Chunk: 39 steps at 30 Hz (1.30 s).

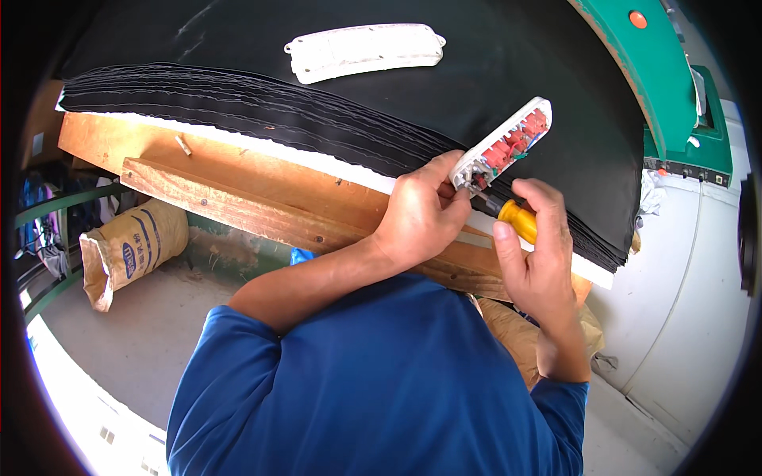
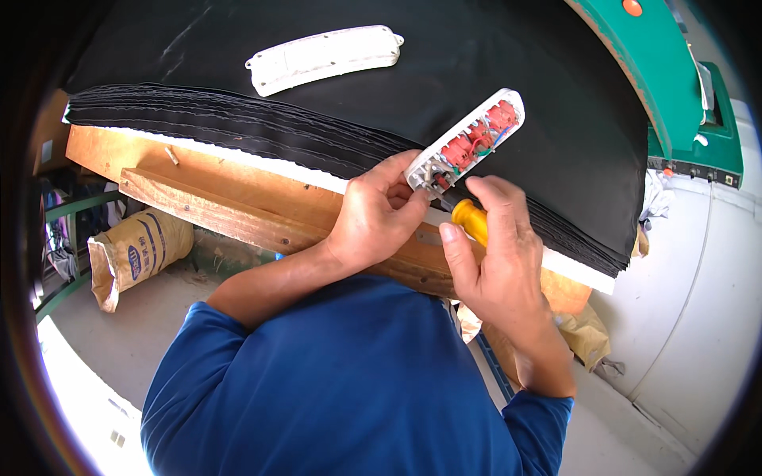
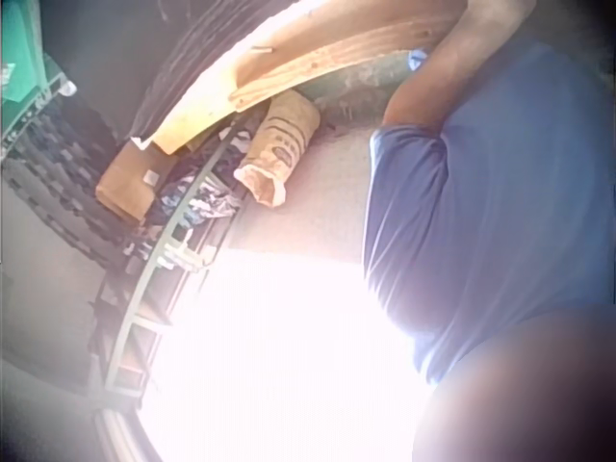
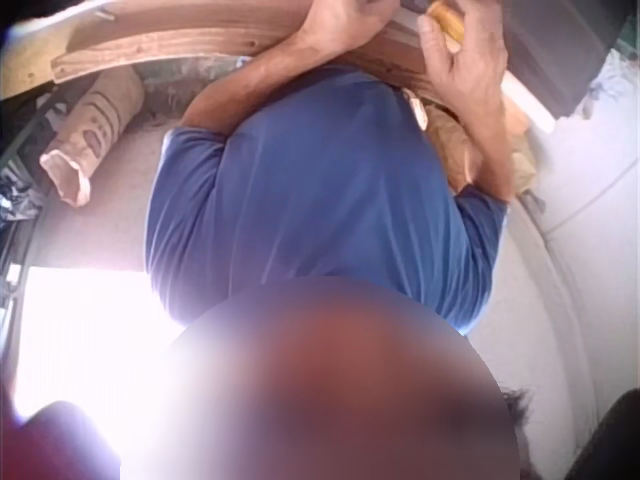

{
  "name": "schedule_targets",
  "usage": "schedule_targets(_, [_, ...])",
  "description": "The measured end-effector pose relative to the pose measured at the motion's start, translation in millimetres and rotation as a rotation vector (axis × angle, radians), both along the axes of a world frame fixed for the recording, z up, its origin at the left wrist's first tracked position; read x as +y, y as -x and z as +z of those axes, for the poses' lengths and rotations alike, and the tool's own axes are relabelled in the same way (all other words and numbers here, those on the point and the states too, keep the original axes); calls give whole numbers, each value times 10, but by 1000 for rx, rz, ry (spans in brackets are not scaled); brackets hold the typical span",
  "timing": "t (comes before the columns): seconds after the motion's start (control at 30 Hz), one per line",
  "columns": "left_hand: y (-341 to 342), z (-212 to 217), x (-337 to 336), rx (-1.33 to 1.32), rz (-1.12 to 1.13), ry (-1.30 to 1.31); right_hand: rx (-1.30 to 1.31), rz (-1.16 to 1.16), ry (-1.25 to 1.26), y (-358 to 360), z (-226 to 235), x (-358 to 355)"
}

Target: The user is assembling an electrical power strip by connecting internal components and securing the outer casing with a screwdriver.

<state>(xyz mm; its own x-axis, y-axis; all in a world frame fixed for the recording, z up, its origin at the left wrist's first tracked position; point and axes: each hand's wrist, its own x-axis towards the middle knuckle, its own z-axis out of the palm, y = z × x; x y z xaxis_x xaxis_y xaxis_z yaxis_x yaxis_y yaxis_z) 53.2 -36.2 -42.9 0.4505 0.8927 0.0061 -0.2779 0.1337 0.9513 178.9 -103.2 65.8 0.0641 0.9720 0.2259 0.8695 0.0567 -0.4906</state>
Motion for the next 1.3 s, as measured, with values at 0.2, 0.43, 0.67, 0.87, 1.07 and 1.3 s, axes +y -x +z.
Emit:
schedule_targets(0.2, [-3,-21,-9,-26,25,16,-153,33,14,-72,-80,-28])
schedule_targets(0.43, [-29,-73,-22,-6,35,23,-142,118,-81,-54,-120,-14])
schedule_targets(0.67, [-43,-53,-23,10,69,4,-276,-31,38,15,-105,-74])
schedule_targets(0.87, [-63,-59,-42,-6,74,0,-161,220,-109,-128,-122,-56])
schedule_targets(1.07, [-26,-48,-22,13,50,5,-259,-31,121,21,-20,-93])
schedule_targets(1.3, [-57,-94,-48,51,85,-59,-474,218,33,-85,71,-14])
